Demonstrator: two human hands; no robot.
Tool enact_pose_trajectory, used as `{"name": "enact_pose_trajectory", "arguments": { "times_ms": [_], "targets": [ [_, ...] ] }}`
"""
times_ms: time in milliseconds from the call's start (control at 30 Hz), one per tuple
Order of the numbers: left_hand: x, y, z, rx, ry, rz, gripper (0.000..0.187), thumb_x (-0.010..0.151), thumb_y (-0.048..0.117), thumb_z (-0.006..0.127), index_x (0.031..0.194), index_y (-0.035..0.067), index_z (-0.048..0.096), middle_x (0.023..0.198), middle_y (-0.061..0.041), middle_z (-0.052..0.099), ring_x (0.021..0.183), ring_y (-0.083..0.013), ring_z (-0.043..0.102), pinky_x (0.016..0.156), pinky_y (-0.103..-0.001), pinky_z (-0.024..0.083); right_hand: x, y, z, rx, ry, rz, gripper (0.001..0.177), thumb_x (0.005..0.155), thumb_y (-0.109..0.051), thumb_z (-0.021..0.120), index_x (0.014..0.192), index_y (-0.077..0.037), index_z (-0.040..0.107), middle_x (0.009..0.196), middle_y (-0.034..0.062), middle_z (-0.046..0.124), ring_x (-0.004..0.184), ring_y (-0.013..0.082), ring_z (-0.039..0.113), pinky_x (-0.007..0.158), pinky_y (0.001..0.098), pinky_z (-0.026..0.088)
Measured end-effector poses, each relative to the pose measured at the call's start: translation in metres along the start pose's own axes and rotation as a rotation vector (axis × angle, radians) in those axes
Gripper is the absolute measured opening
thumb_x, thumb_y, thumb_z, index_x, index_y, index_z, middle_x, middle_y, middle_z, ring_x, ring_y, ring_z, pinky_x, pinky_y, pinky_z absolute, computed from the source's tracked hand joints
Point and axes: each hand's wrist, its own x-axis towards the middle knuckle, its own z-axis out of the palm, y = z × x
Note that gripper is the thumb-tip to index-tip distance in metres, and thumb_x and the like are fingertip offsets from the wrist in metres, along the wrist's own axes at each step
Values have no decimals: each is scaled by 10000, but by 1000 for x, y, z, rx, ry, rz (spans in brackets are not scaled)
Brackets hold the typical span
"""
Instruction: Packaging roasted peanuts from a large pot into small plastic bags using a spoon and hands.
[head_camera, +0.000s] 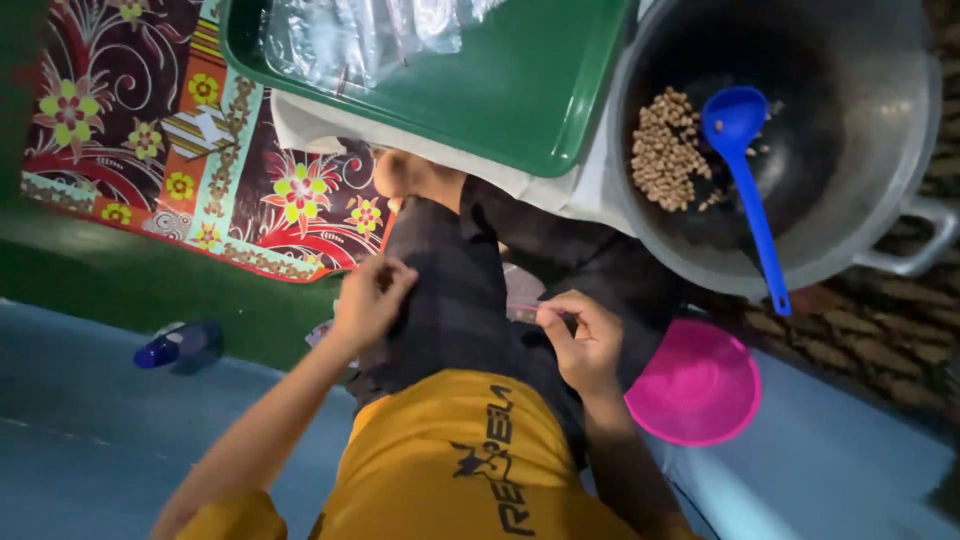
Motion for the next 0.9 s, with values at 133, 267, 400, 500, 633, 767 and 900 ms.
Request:
{"name": "enact_pose_trajectory", "arguments": {
  "times_ms": [133, 267, 400, 500, 633, 767, 900],
  "targets": [
    [-27, 36, 14, 94, -41, 160, 230, 887, 297, 823, 1013, 129, 731, 857, -112, 693, 839, -347, 706, 751, -448, 571, 3, 0, 1, -98, -51, 21, 94, 856, -24, 821, 871, 37, 752, 688, 109, 689, 642, 198, 657, 654, 320, 563],
    [-29, 79, 30, -248, -239, 350, 455, 853, 338, 834, 1235, 141, 684, 1016, -116, 704, 974, -336, 721, 864, -452, 581, 19, -21, 13, -272, -167, -30, 51, 895, -65, 804, 878, -44, 761, 761, 66, 729, 702, 221, 706, 688, 322, 570],
    [-29, 110, 32, -235, -305, 459, 350, 917, 233, 790, 1215, 86, 680, 1032, -103, 691, 973, -307, 720, 865, -429, 591, 18, -25, 14, -354, -258, -44, 43, 892, -44, 801, 898, -60, 761, 817, 77, 740, 768, 275, 729, 715, 380, 583],
    [-22, 121, 25, -135, -338, 561, 197, 970, 155, 722, 1098, 6, 701, 908, -144, 700, 856, -317, 727, 769, -418, 615, 16, -24, 11, -395, -255, -24, 55, 903, -7, 779, 904, -56, 754, 840, 78, 741, 790, 288, 726, 738, 402, 581],
    [-14, 110, 28, -187, -362, 598, 90, 963, 122, 720, 931, 39, 732, 859, -107, 699, 780, -283, 718, 673, -359, 597, 17, -20, 9, -380, -245, -56, 63, 871, -18, 808, 893, -54, 761, 828, 68, 744, 771, 274, 730, 716, 373, 579],
    [-11, 104, 26, -288, -347, 518, 102, 926, 105, 759, 864, 27, 735, 854, -117, 701, 711, -266, 692, 587, -333, 571, 20, -17, 15, -360, -252, -124, 80, 862, -10, 820, 840, -53, 757, 785, 60, 735, 719, 269, 714, 680, 364, 581],
    [-10, 98, 24, -319, -350, 453, 44, 893, 83, 774, 868, 49, 764, 775, -107, 680, 659, -243, 674, 554, -331, 552, 25, -12, 20, -376, -274, -193, 90, 870, 3, 808, 825, -52, 753, 764, 55, 723, 695, 274, 698, 656, 368, 577]
  ]
}}
